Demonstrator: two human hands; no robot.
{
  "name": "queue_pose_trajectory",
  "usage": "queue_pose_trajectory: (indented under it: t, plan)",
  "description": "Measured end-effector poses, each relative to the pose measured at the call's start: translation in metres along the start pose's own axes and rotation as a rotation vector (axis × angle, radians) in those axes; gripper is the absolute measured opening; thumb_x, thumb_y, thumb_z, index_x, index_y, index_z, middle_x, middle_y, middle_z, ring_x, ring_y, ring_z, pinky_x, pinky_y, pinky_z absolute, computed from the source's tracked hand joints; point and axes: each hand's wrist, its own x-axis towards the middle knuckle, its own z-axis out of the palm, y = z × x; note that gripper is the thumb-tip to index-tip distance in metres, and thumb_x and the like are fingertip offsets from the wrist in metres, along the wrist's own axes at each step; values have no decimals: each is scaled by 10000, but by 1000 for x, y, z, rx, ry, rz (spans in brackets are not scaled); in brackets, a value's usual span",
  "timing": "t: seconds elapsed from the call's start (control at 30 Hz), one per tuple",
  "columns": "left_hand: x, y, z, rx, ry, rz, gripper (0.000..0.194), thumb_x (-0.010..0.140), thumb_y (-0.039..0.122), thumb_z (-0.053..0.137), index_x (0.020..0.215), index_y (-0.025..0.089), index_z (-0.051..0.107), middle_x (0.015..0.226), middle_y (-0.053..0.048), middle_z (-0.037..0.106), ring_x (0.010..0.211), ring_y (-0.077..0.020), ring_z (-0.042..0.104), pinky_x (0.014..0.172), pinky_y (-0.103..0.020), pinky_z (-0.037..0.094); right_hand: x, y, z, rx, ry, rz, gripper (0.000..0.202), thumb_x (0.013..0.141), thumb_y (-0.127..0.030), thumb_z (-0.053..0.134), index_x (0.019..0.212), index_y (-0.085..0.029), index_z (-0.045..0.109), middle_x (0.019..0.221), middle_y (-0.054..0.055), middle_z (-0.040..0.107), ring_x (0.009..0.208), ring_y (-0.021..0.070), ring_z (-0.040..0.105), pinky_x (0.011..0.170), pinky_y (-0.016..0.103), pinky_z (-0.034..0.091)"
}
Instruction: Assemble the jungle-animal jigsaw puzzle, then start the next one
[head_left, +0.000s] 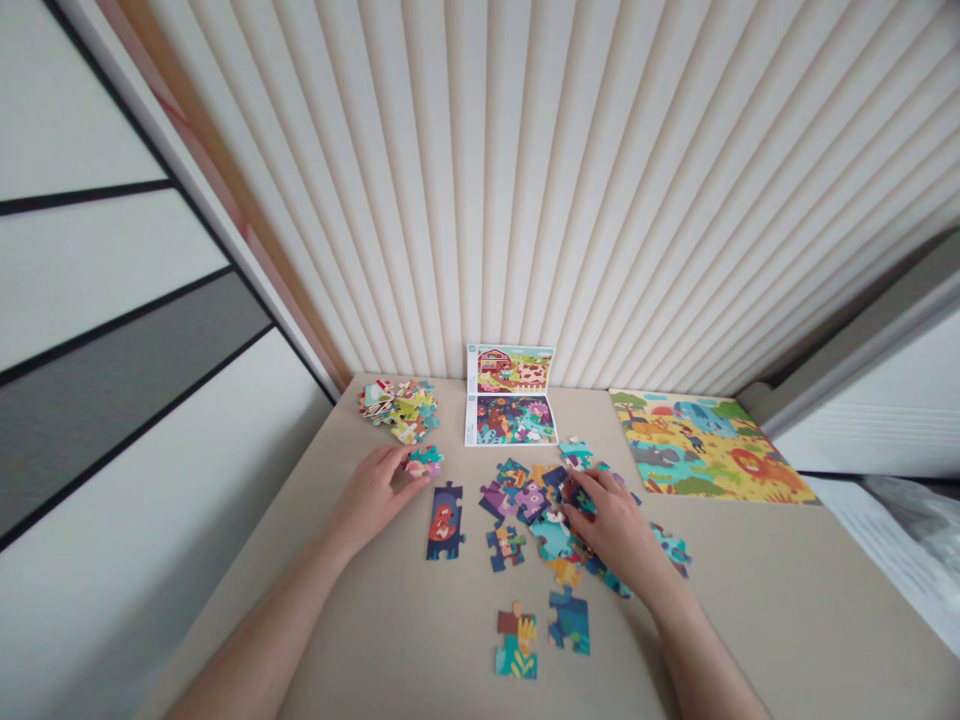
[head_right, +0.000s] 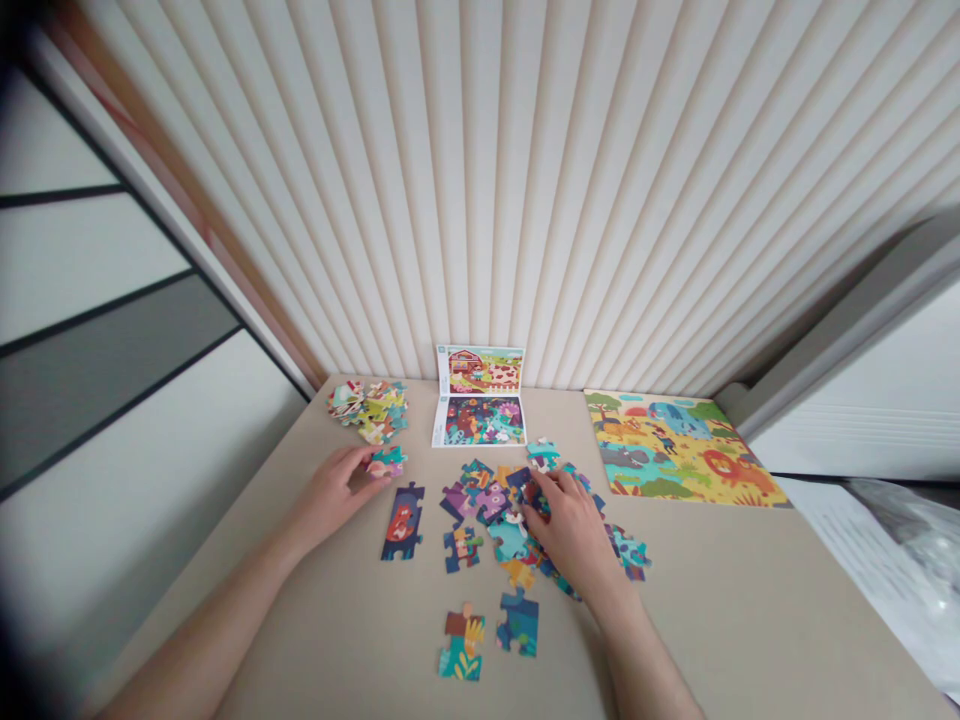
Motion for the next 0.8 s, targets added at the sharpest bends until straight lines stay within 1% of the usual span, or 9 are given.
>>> queue_pose_trajectory:
  t: [0.13,0.23,0.3,0.37,0.43,0.5,0.57,0.67,0.8]
  plan:
    - [-2,3,0,-12,-21,10,448,995,529,647,1343,247,631,1233,-103,713,1161,-282,669,1048,-468,526,1,3,-5,131,-5,-144,627,959,-257,595,1576,-261,484,1497,116,610,1396,302,558,1199,521,428]
    - [-4,7,2,-21,-40,26,446,998,528,648,1350,255,627,1242,-99,709,1181,-282,657,1070,-478,512,2,2,-7,177,-76,-246,667,929,-124,496,1576,-284,491,1542,85,589,1435,263,538,1219,501,419]
    - [-5,11,2,-24,-48,33,434,1002,517,648,1350,258,620,1259,-95,703,1190,-278,650,1079,-475,505,3,2,-7,167,-70,-240,648,935,-100,452,1551,-283,530,1542,82,589,1423,259,553,1206,495,433]
    - [-5,13,3,-24,-51,37,424,1005,499,650,1353,260,613,1274,-90,698,1199,-275,645,1085,-470,500,3,0,-6,129,-38,-174,554,988,-156,452,1516,-271,572,1482,102,632,1354,273,604,1156,486,476]
    - [-6,14,4,-23,-48,36,417,1003,486,654,1353,261,615,1280,-86,699,1198,-277,645,1082,-470,501,3,-2,-4,70,-19,-86,449,1037,-294,502,1470,-255,613,1377,122,686,1253,295,654,1082,473,517]
    - [-6,15,4,-18,-40,31,414,1004,486,649,1350,260,618,1282,-88,700,1193,-282,648,1075,-475,504,2,-5,-1,3,-8,-26,436,1036,-441,564,1415,-245,654,1291,131,711,1179,317,674,1040,479,524]
    - [-6,15,4,-13,-30,23,419,1008,491,640,1354,255,615,1282,-94,700,1192,-286,650,1070,-478,506,2,-7,2,-45,-3,-12,452,1021,-508,599,1382,-248,676,1262,130,713,1161,325,671,1053,491,504]
    - [-7,16,3,-4,-22,16,425,1016,487,628,1366,246,602,1272,-104,699,1184,-285,651,1068,-479,506,2,-7,6,-67,-3,-32,421,1028,-495,598,1357,-252,698,1261,126,712,1169,319,659,1080,496,477]
    - [-7,17,2,9,-26,16,416,1028,477,615,1366,235,586,1277,-111,692,1187,-283,646,1067,-478,505,4,-2,8,-57,-3,-50,327,1051,-417,559,1252,-252,757,1262,112,729,1140,296,661,1050,472,491]
